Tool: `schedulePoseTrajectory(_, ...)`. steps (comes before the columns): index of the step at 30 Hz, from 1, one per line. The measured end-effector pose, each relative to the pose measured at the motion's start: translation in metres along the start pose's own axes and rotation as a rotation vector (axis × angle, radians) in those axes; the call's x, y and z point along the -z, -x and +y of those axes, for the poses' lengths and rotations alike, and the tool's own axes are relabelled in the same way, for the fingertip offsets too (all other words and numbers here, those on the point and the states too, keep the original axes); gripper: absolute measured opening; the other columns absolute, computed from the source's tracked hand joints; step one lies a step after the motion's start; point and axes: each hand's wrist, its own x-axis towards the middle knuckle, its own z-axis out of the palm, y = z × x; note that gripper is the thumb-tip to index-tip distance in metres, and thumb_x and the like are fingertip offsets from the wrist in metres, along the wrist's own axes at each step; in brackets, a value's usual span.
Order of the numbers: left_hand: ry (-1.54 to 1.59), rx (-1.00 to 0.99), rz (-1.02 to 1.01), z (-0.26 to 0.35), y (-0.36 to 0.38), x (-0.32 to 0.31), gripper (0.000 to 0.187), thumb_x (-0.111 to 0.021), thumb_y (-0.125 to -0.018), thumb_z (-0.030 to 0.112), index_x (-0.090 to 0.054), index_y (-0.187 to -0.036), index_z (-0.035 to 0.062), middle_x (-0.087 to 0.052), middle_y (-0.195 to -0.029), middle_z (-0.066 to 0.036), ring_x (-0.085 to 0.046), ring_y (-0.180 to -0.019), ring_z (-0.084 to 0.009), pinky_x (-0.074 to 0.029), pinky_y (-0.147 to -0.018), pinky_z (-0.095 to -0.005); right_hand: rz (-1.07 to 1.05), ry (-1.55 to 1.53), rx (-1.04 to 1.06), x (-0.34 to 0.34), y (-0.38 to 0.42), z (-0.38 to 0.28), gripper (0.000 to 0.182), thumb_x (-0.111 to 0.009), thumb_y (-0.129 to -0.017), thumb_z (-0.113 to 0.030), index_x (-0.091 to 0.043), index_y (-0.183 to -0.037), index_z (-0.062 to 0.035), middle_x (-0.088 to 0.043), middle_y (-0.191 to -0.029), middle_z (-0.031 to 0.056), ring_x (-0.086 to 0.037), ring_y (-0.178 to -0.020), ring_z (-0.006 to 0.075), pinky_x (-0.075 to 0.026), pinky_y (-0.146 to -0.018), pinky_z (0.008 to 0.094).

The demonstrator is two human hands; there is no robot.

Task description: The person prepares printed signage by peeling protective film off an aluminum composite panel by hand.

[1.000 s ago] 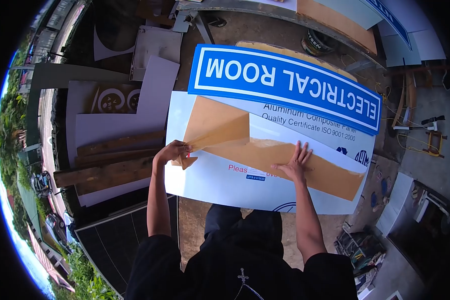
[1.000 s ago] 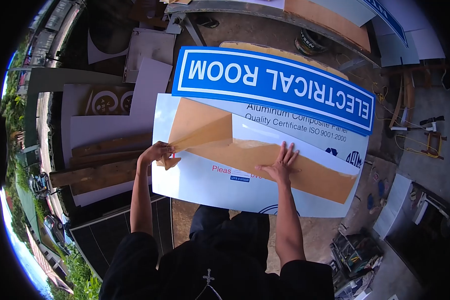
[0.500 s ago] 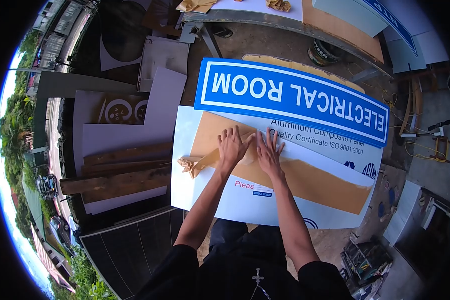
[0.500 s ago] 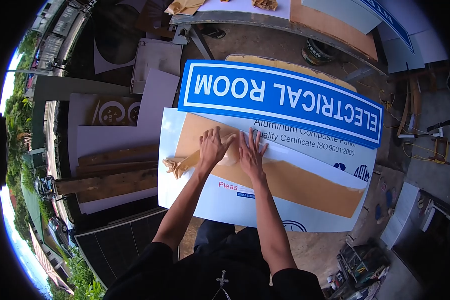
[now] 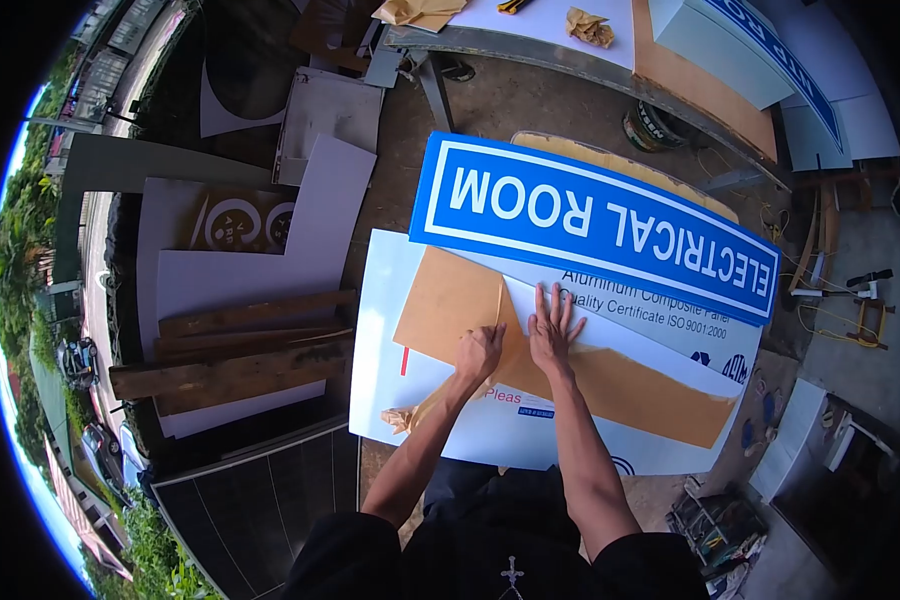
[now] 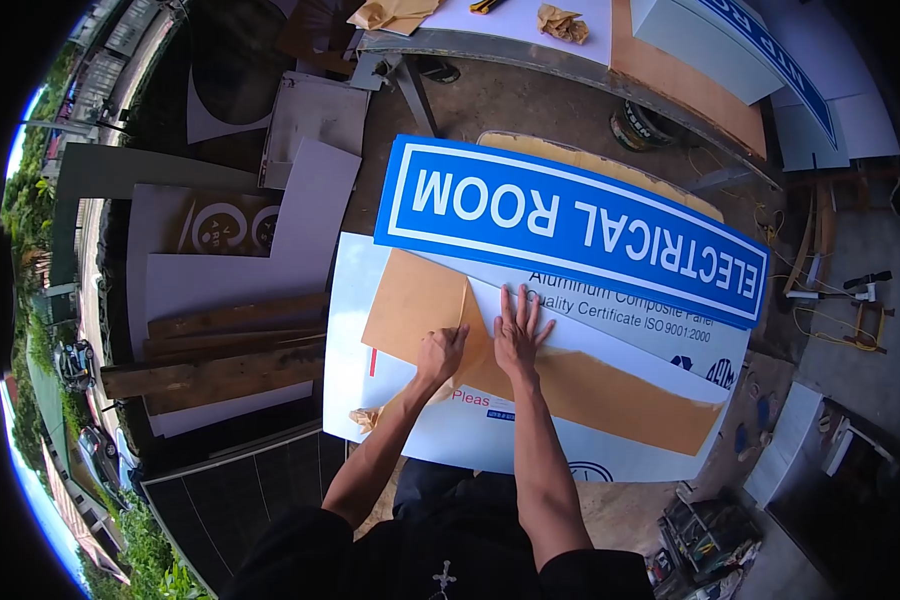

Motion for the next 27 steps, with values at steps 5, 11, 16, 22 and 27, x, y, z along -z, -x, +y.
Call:
schedulePoseTrajectory(5, 0.054, 0.062, 0.042, -0.013, 0.037, 0.054, 0.046, -0.054, -0.097, 0.034, -0.062, -0.067, -0.0008, -0.059, -0.062, -0.024, -0.061, -0.063, -0.0442, -0.047, -0.060, -0.0505, 0.027, 0.029, -0.012, -0.001, 0.000, -0.004, 0.057, -0.035, -0.102, -0.029, -0.017, -0.155, -0.0317, -0.005, -0.163, 0.0031, -0.001, -0.150, 0.0324, 0.005, -0.111, 0.0677)
schedulePoseTrajectory(11, 0.055, 0.171, 0.043, -0.021, 0.072, 0.090, 0.049, -0.054, -0.097, 0.036, -0.058, -0.065, -0.0020, -0.056, -0.060, -0.025, -0.058, -0.060, -0.0444, -0.044, -0.058, -0.0506, 0.001, 0.058, -0.022, -0.001, -0.002, 0.000, 0.061, -0.039, -0.101, -0.028, -0.013, -0.155, -0.0329, -0.004, -0.163, 0.0033, -0.001, -0.149, 0.0329, 0.001, -0.111, 0.0696)
schedulePoseTrajectory(16, 0.065, 0.251, 0.056, -0.029, 0.090, 0.128, 0.050, -0.057, -0.096, 0.036, -0.057, -0.064, -0.0040, -0.054, -0.059, -0.026, -0.056, -0.059, -0.0448, -0.042, -0.057, -0.0495, 0.008, 0.052, -0.020, -0.004, -0.004, -0.001, 0.059, -0.037, -0.101, -0.029, -0.013, -0.155, -0.0337, -0.003, -0.163, 0.0019, -0.001, -0.150, 0.0324, 0.002, -0.111, 0.0693)
schedulePoseTrajectory(22, 0.059, 0.271, 0.061, -0.038, 0.107, 0.157, 0.049, -0.058, -0.096, 0.035, -0.056, -0.069, -0.0058, -0.050, -0.056, -0.023, -0.050, -0.051, -0.0369, -0.039, -0.054, -0.0451, 0.025, 0.060, -0.019, -0.006, -0.005, 0.000, 0.059, -0.037, -0.101, -0.029, -0.014, -0.155, -0.0342, -0.004, -0.163, 0.0017, -0.002, -0.150, 0.0320, 0.002, -0.111, 0.0695)
schedulePoseTrajectory(27, 0.320, 0.396, 0.138, -0.053, 0.126, 0.134, 0.051, -0.057, -0.098, 0.034, -0.049, -0.063, -0.0029, -0.040, -0.050, -0.007, -0.034, -0.049, -0.0150, -0.030, -0.049, -0.0370, 0.042, 0.052, -0.032, -0.007, -0.003, -0.001, 0.059, -0.039, -0.101, -0.029, -0.015, -0.155, -0.0351, -0.005, -0.163, 0.0016, -0.002, -0.150, 0.0318, 0.001, -0.110, 0.0701)
